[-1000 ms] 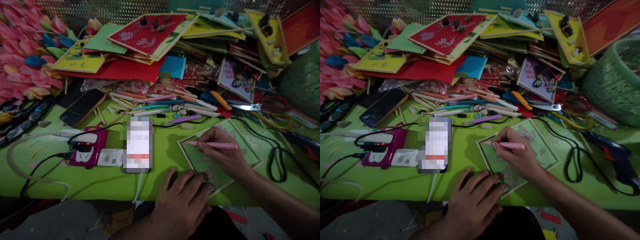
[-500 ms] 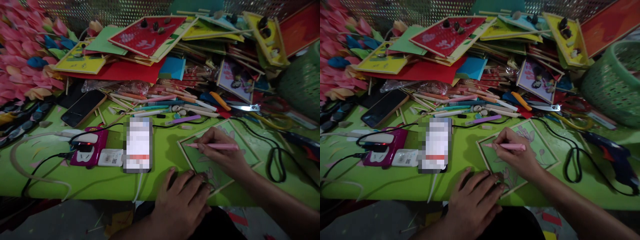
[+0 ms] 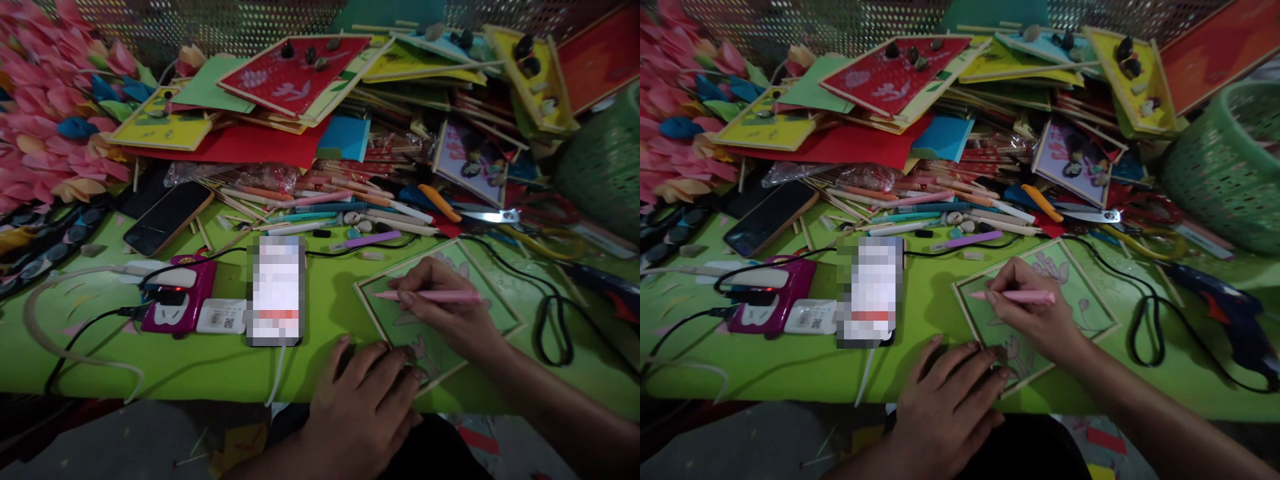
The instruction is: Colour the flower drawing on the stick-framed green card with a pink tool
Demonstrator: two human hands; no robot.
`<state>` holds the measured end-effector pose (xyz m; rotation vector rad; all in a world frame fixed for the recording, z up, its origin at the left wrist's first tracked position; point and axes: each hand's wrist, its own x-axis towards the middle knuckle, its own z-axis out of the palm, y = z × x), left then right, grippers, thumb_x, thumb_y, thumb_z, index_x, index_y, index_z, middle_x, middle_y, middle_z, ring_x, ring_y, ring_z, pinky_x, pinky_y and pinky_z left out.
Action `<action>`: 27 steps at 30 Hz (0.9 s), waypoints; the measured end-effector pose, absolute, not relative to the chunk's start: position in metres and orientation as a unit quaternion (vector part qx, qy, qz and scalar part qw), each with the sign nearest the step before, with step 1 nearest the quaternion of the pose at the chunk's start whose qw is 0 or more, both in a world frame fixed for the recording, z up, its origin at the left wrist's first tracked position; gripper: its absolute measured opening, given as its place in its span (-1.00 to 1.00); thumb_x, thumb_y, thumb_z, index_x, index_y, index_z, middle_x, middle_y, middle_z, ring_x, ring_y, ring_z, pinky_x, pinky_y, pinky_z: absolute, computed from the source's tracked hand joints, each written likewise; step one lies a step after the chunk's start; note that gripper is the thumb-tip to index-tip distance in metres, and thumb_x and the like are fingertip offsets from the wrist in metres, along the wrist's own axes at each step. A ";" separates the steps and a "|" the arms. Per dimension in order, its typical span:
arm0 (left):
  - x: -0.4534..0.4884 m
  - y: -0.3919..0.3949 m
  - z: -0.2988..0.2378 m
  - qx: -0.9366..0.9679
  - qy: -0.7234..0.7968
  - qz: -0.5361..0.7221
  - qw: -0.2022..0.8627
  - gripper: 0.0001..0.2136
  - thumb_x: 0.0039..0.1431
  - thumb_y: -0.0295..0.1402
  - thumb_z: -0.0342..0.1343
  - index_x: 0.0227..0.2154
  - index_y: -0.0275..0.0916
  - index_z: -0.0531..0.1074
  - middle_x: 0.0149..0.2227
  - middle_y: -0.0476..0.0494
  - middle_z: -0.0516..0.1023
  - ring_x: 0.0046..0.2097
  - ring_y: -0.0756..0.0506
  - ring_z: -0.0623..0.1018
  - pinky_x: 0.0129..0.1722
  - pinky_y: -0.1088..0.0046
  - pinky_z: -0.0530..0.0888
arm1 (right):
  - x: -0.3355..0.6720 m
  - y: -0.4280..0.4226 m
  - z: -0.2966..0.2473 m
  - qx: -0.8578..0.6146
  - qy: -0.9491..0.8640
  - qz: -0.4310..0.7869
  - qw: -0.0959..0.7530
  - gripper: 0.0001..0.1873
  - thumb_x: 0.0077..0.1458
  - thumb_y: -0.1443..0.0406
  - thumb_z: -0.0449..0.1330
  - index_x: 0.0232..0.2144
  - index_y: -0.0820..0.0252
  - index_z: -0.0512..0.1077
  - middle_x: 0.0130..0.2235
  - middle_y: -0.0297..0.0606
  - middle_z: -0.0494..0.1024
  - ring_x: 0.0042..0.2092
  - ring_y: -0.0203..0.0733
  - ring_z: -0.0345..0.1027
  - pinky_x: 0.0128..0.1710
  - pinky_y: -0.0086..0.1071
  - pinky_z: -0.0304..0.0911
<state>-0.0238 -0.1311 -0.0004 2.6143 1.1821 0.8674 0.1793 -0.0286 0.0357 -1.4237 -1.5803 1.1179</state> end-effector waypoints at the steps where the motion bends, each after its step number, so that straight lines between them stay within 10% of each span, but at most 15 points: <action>1: -0.024 -0.131 0.000 0.870 0.394 0.289 0.073 -0.69 0.41 -0.14 0.16 0.13 -0.02 0.57 0.27 0.08 0.55 0.23 -0.10 0.47 0.44 0.14 0.10 | 0.179 -0.029 0.036 -0.552 -0.617 0.433 0.355 -0.72 0.16 0.09 0.39 -0.42 0.05 0.43 -0.46 -0.33 0.51 -0.41 -0.17 0.45 -0.46 -0.36 0.29; 27: -0.024 -0.132 -0.002 0.875 0.392 0.278 0.063 -0.67 0.41 -0.13 0.16 0.15 0.00 0.56 0.28 0.03 0.54 0.26 -0.13 0.45 0.43 0.14 0.11 | 0.181 -0.031 0.034 -0.551 -0.649 0.409 0.328 -0.79 0.19 0.17 0.36 -0.42 0.04 0.44 -0.43 -0.34 0.55 -0.39 -0.16 0.45 -0.43 -0.35 0.30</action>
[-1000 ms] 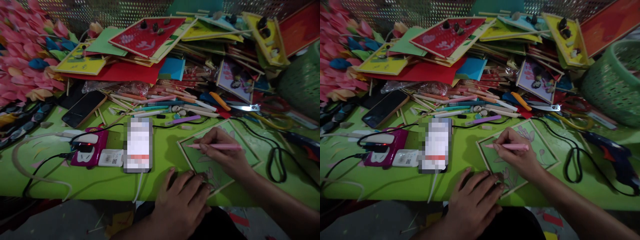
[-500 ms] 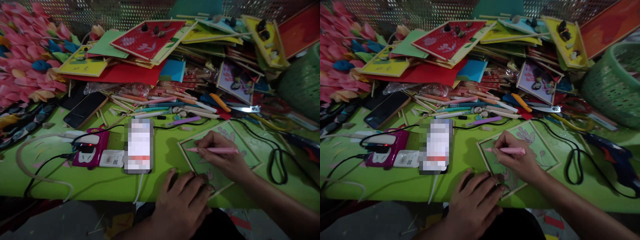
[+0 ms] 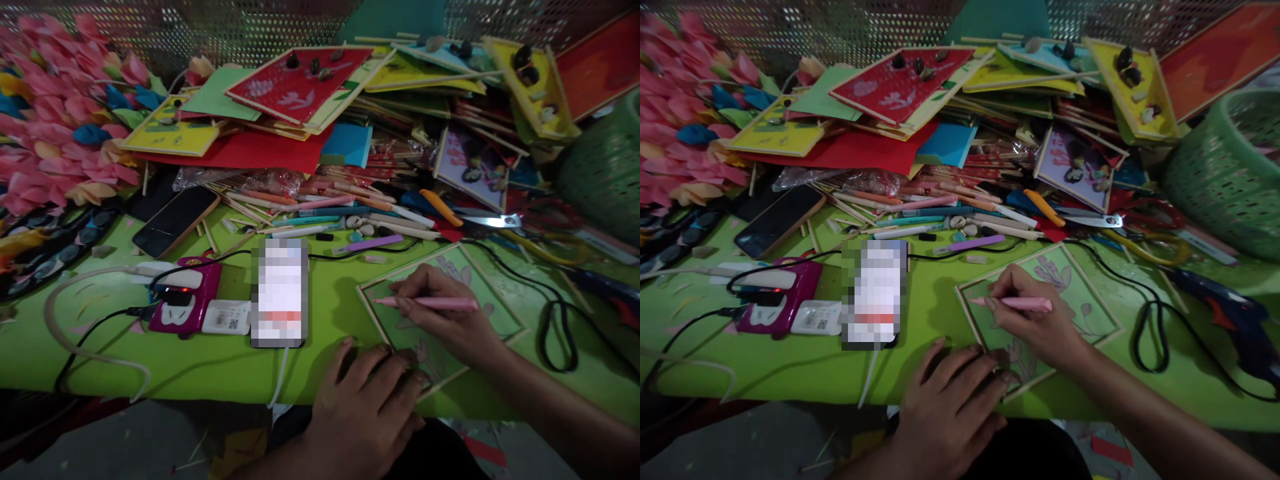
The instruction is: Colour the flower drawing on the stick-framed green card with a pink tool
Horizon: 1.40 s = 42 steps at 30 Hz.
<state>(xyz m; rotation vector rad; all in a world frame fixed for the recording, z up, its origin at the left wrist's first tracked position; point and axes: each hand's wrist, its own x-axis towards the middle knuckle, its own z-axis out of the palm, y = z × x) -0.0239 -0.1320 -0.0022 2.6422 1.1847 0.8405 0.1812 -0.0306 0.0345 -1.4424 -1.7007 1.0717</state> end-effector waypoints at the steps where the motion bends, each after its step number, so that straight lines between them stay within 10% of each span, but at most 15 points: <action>1: -0.024 -0.132 -0.002 0.875 0.392 0.279 0.061 -0.68 0.41 -0.13 0.16 0.15 0.01 0.56 0.28 0.02 0.54 0.26 -0.14 0.45 0.43 0.14 0.10 | 0.182 -0.031 0.034 -0.550 -0.653 0.408 0.323 -0.79 0.18 0.17 0.36 -0.42 0.05 0.44 -0.42 -0.34 0.54 -0.39 -0.16 0.45 -0.43 -0.35 0.29; 42: -0.023 -0.133 -0.004 0.866 0.395 0.298 0.074 -0.68 0.41 -0.14 0.18 0.15 -0.03 0.55 0.26 0.11 0.57 0.26 -0.09 0.46 0.48 0.13 0.04 | 0.179 -0.027 0.034 -0.550 -0.625 0.418 0.363 -0.74 0.20 0.11 0.36 -0.42 0.07 0.43 -0.43 -0.33 0.53 -0.37 -0.16 0.46 -0.39 -0.35 0.32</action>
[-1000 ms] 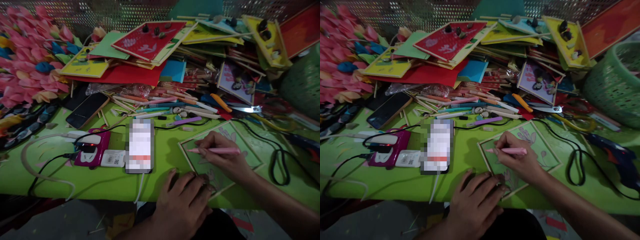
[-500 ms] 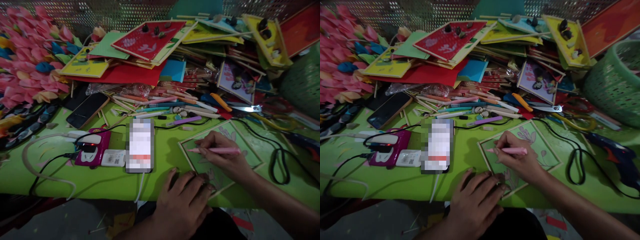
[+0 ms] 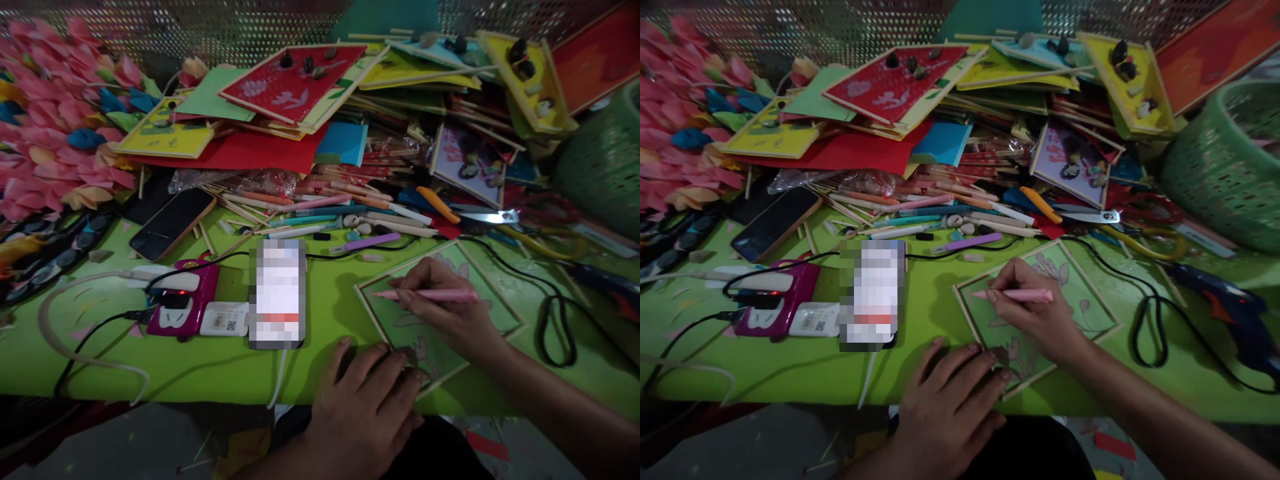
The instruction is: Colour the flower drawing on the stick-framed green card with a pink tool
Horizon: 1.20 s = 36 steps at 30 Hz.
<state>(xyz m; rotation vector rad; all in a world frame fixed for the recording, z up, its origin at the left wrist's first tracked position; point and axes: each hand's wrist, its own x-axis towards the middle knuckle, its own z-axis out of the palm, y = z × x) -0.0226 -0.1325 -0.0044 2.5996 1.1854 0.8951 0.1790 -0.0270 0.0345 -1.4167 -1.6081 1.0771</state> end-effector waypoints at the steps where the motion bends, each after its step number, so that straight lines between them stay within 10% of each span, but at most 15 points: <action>1: -0.023 -0.132 -0.004 0.866 0.395 0.299 0.072 -0.68 0.41 -0.13 0.18 0.14 -0.02 0.56 0.26 0.10 0.57 0.26 -0.10 0.46 0.47 0.13 0.05 | 0.179 -0.027 0.035 -0.554 -0.628 0.413 0.357 -0.74 0.19 0.12 0.36 -0.43 0.07 0.43 -0.43 -0.33 0.53 -0.36 -0.16 0.47 -0.39 -0.35 0.32; 36: -0.024 -0.132 -0.003 0.872 0.393 0.286 0.050 -0.66 0.36 -0.11 0.22 0.13 0.02 0.57 0.25 0.05 0.57 0.23 -0.14 0.49 0.42 0.13 0.15 | 0.181 -0.029 0.036 -0.573 -0.618 0.420 0.337 -0.75 0.18 0.14 0.34 -0.46 0.07 0.40 -0.42 -0.31 0.52 -0.24 -0.06 0.52 -0.35 -0.31 0.32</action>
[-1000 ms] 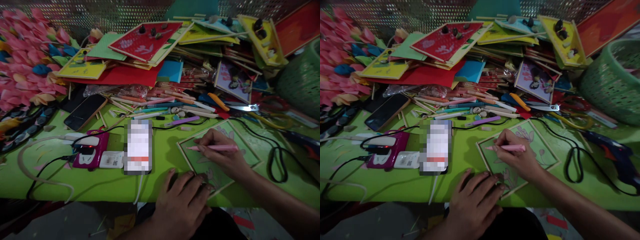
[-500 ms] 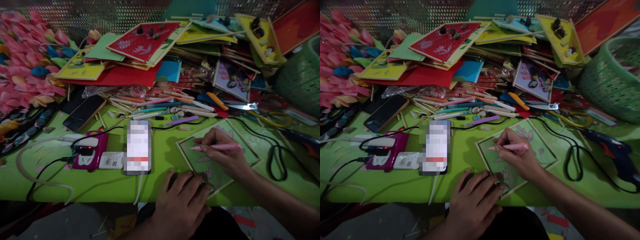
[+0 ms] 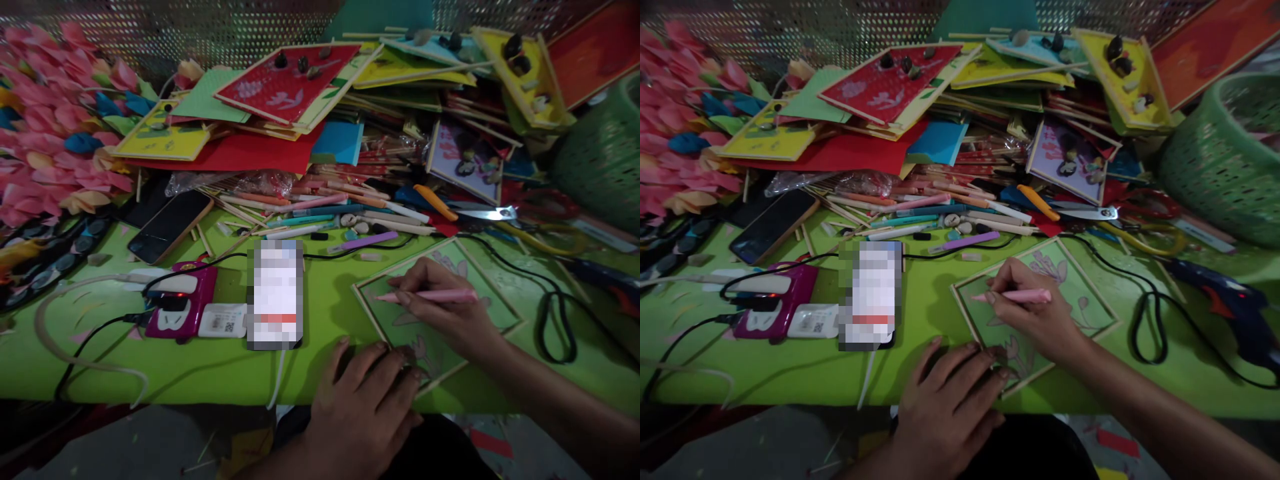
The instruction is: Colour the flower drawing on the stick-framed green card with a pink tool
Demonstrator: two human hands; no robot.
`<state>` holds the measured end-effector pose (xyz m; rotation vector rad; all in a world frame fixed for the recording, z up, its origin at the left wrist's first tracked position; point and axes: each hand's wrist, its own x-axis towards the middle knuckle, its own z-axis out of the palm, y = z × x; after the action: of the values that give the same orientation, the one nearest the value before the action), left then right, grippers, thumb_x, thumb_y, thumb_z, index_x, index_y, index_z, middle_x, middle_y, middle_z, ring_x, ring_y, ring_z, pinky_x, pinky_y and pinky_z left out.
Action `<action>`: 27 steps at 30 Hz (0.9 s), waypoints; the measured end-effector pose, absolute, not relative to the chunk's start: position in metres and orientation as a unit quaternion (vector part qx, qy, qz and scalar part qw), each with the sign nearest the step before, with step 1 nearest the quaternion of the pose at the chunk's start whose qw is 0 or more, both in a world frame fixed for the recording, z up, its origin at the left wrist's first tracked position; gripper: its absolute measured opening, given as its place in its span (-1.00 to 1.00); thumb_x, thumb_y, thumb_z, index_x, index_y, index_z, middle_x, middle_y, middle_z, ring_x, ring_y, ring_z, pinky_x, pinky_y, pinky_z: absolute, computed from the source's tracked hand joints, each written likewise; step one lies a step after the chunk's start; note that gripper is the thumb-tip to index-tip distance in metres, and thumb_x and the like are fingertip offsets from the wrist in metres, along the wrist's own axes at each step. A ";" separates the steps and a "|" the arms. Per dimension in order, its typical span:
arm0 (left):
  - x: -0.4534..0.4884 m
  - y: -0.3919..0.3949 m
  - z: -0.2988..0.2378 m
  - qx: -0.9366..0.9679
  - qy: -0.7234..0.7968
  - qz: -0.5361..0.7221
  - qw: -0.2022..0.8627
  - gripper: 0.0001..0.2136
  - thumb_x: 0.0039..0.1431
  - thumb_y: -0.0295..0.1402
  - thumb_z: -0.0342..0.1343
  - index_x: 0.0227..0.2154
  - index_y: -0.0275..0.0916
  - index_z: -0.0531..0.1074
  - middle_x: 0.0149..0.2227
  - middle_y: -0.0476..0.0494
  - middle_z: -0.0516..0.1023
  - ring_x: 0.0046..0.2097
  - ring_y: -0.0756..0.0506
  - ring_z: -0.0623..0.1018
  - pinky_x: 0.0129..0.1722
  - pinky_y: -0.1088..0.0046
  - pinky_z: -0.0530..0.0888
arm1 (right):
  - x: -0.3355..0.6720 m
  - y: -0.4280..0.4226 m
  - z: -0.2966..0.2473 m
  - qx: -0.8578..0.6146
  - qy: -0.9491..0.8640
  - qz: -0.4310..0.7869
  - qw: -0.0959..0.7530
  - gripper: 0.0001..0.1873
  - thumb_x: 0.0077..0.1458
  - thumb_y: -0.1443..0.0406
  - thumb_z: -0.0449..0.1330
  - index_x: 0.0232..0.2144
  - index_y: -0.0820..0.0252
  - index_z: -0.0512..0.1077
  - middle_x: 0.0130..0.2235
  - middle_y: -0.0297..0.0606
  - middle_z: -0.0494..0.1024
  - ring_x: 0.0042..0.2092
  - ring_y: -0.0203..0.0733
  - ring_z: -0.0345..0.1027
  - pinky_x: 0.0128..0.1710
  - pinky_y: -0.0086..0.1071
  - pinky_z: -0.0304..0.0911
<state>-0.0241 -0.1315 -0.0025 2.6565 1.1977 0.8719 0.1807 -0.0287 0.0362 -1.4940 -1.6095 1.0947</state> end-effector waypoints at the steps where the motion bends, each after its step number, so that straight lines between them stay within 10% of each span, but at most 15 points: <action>1: -0.024 -0.132 -0.002 0.873 0.394 0.284 0.049 -0.66 0.35 -0.10 0.23 0.13 0.02 0.57 0.26 0.06 0.56 0.23 -0.14 0.48 0.42 0.13 0.15 | 0.181 -0.029 0.037 -0.571 -0.618 0.422 0.338 -0.74 0.17 0.14 0.35 -0.46 0.06 0.40 -0.43 -0.31 0.52 -0.24 -0.05 0.53 -0.34 -0.30 0.32; 27: -0.026 -0.132 0.004 0.890 0.390 0.235 -0.010 -0.66 0.42 -0.01 0.08 0.13 0.14 0.56 0.38 0.20 0.42 0.36 -0.16 0.37 0.38 0.12 0.28 | 0.184 -0.035 0.033 -0.623 -0.583 0.393 0.344 -0.60 0.01 -0.15 0.41 -0.52 -0.05 0.47 -0.44 -0.22 0.57 -0.09 0.26 0.64 -0.23 -0.08 0.44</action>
<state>-0.0261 -0.1322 0.0036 2.8154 1.2327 0.7419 0.1845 -0.0350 0.0330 -1.6180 -1.5134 1.0197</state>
